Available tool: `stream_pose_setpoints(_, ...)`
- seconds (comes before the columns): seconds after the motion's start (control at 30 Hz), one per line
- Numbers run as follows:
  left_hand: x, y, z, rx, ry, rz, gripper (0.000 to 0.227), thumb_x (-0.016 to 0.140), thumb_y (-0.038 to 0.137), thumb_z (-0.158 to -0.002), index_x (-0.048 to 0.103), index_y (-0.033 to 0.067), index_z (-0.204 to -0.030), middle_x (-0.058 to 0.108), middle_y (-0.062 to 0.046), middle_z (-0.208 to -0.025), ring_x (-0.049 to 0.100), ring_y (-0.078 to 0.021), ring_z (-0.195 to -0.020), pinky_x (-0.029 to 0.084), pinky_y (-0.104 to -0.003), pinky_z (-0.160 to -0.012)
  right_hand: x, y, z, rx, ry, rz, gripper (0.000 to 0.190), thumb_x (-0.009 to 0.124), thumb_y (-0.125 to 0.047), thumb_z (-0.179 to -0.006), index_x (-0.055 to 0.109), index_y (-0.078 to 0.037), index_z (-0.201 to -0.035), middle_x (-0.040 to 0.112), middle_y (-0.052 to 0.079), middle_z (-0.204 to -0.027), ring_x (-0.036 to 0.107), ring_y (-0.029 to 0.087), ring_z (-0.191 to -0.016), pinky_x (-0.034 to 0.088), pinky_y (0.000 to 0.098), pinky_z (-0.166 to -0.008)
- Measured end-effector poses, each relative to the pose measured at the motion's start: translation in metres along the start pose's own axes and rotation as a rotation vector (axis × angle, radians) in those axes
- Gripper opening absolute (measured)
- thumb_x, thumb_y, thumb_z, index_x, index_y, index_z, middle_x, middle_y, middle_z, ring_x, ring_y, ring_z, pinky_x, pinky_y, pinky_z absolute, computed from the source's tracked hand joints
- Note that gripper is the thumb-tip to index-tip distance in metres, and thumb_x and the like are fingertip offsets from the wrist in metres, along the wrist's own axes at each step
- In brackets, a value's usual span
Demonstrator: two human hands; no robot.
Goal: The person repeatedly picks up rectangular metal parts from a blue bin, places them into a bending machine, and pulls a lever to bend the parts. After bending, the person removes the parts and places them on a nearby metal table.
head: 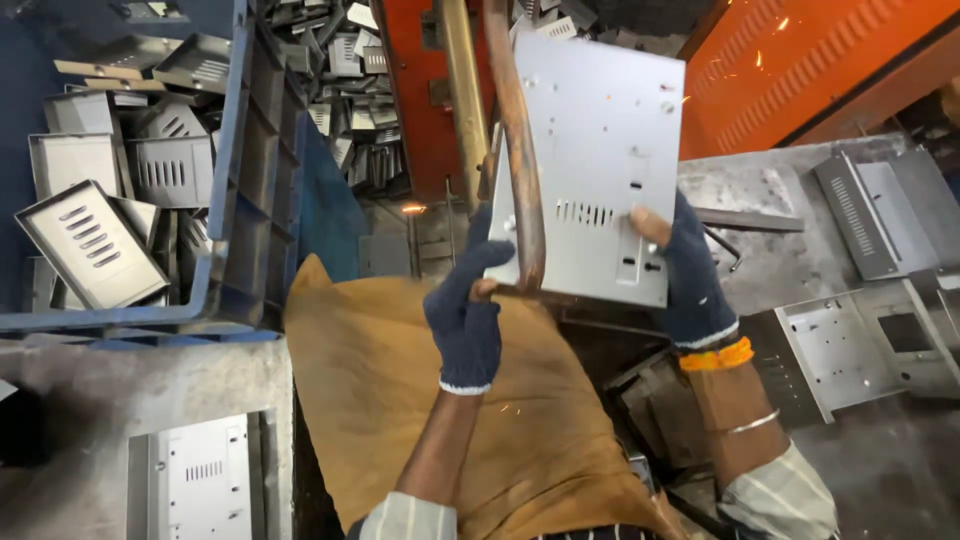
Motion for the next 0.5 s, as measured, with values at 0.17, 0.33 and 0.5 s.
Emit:
stream_pose_setpoints(0.17, -0.003, -0.01, 0.017, -0.243, 0.021, 0.003, 0.028, 0.066, 0.015, -0.098, 0.076, 0.0029, -0.121, 0.077, -0.01, -0.123, 0.061, -0.0114, -0.085, 0.045, -0.023, -0.062, -0.001, -0.004, -0.012, 0.054, -0.066, -0.217, 0.058, 0.063, -0.029, -0.1, 0.052, 0.004, -0.147, 0.062, 0.011, -0.128, 0.06, 0.018, -0.111, 0.051, 0.0319, -0.095)
stream_pose_setpoints(0.33, 0.008, 0.018, 0.006, -0.003, -0.063, -0.198, 0.051, 0.075, 0.005, -0.086, 0.066, 0.0044, -0.136, 0.072, -0.009, -0.133, 0.065, -0.0135, -0.11, 0.054, -0.029, -0.084, -0.008, -0.002, -0.041, 0.082, -0.112, -0.198, 0.055, 0.062, -0.029, -0.095, 0.053, 0.0, -0.142, 0.066, 0.008, -0.121, 0.065, 0.018, -0.106, 0.054, 0.0314, -0.089)
stream_pose_setpoints(0.5, 0.021, 0.017, 0.001, 0.001, -0.05, -0.06, 0.056, 0.071, -0.009, -0.087, 0.063, 0.005, -0.141, 0.061, -0.008, -0.149, 0.07, -0.0163, -0.121, 0.063, -0.031, -0.091, -0.02, 0.009, -0.069, 0.005, -0.161, -0.109, 0.055, 0.063, -0.026, -0.096, 0.055, 0.002, -0.143, 0.068, 0.006, -0.12, 0.067, 0.012, -0.106, 0.054, 0.0256, -0.09)
Point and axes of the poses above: each hand's wrist, its own z-axis away from the middle knuckle, its own x-axis out of the palm, y = z × x, the point moved 5 cm from there along -z, towards the middle knuckle
